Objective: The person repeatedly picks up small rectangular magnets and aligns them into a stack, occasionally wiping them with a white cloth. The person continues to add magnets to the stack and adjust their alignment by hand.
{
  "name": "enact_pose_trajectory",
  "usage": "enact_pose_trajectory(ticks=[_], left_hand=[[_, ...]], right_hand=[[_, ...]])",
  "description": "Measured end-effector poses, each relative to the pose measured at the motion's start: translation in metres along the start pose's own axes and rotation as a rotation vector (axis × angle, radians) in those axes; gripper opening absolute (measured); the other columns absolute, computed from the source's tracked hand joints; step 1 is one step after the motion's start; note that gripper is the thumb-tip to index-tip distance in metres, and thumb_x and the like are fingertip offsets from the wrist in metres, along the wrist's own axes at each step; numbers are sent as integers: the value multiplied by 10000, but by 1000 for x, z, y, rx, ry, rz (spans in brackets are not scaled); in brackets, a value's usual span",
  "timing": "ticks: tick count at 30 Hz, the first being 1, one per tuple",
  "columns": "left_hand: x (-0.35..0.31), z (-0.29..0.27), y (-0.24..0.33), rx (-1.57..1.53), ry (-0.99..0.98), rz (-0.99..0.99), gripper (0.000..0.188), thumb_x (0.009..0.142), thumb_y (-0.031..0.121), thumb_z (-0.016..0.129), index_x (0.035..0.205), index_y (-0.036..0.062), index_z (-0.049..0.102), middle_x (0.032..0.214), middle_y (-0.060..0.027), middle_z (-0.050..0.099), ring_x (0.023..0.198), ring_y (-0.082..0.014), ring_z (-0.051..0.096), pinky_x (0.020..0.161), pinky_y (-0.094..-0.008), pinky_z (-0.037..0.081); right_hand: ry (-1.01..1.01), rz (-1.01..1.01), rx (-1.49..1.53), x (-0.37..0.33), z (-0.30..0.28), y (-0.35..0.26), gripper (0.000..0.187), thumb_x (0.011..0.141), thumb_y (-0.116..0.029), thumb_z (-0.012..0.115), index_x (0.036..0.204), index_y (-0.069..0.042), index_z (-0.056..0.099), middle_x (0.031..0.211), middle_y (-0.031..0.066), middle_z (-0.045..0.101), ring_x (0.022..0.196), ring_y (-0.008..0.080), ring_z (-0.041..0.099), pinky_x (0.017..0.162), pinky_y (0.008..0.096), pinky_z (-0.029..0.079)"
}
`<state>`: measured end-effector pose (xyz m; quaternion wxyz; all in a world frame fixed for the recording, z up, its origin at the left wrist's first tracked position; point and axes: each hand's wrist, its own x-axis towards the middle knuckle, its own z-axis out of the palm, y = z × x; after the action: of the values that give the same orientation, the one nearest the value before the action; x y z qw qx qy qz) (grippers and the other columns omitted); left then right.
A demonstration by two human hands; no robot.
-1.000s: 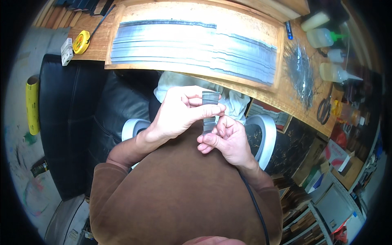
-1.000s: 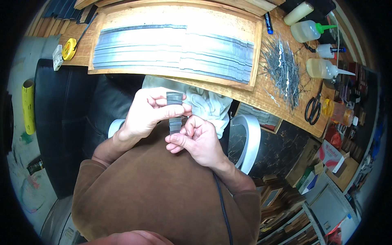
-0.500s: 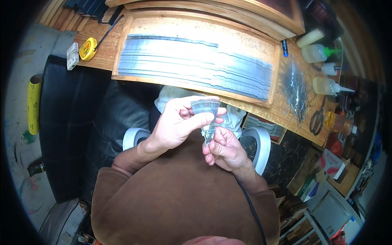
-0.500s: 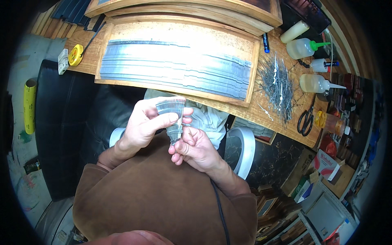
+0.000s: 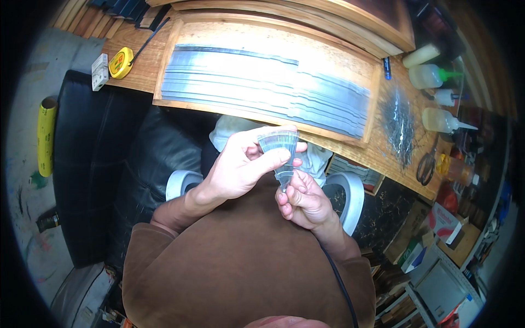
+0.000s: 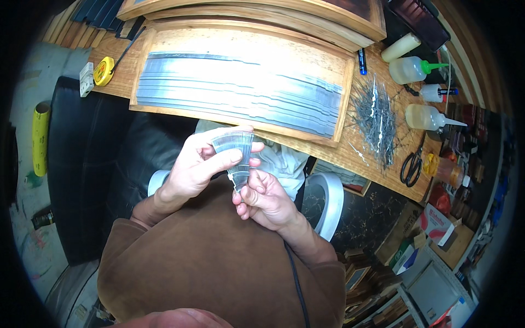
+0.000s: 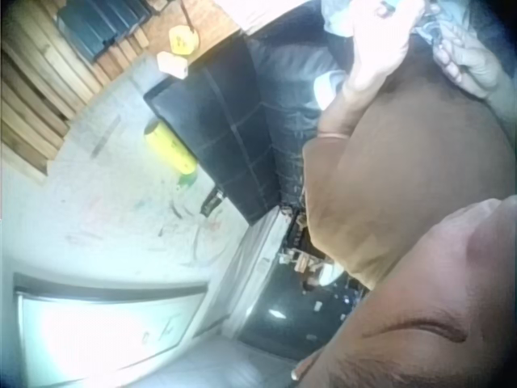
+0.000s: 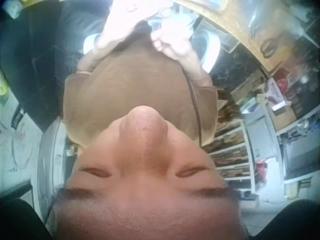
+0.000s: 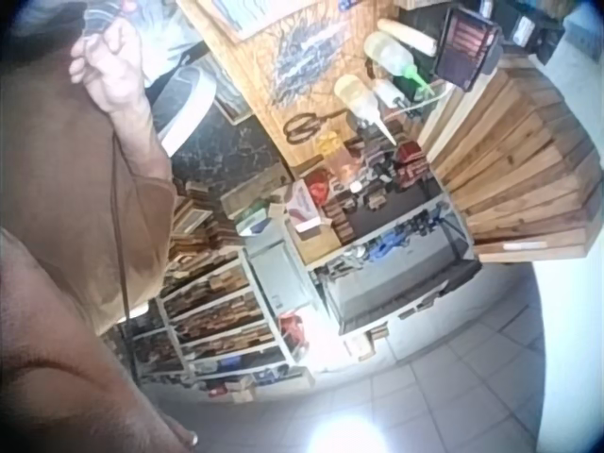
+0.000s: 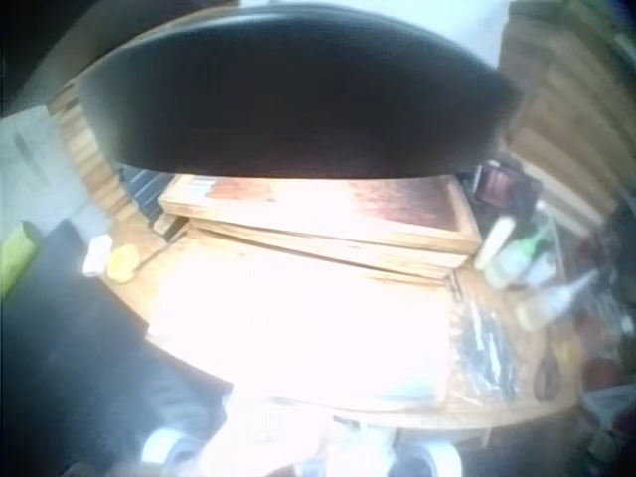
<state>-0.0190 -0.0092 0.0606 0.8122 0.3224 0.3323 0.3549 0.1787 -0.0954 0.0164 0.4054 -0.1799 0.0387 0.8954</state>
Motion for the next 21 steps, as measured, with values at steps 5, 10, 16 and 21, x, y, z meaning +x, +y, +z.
enact_pose_trajectory(ticks=[5, 10, 16, 21], left_hand=[[1, -1, -3, -32, -5, -4, 500, 1061, 32, 615, 1531, -70, 478, 1322, -210, 712, 1122, -237, 734, 979, -354, 600], [2, -3, -2, -38, -26, 3, 506, 1073, 45, 613, 1544, -63, 464, 1321, -201, 711, 1112, -214, 727, 974, -333, 596], [3, -4, -4, -24, -30, 0, 517, 1074, 45, 612, 1556, -55, 456, 1316, -190, 714, 1103, -199, 725, 970, -318, 590], [4, -3, -6, -36, -32, 15, 518, 1071, 66, 633, 1546, -55, 468, 1316, -180, 711, 1097, -188, 721, 964, -310, 587]], right_hand=[[-26, -9, 49, 2, -2, 1, 302, 1068, -35, 626, 860, -152, 442, 1026, 189, 737, 807, 227, 776, 641, 287, 636], [-26, -21, 62, 3, 0, 1, 295, 1066, -39, 632, 854, -153, 461, 1011, 171, 734, 796, 210, 758, 648, 290, 629], [-33, -19, 67, 4, -1, 1, 288, 1064, -45, 638, 855, -154, 472, 1007, 161, 734, 787, 204, 750, 641, 293, 624], [-23, -10, -22, 3, -2, 0, 288, 1057, -89, 664, 863, -186, 475, 977, 116, 706, 752, 178, 652, 606, 250, 526]])
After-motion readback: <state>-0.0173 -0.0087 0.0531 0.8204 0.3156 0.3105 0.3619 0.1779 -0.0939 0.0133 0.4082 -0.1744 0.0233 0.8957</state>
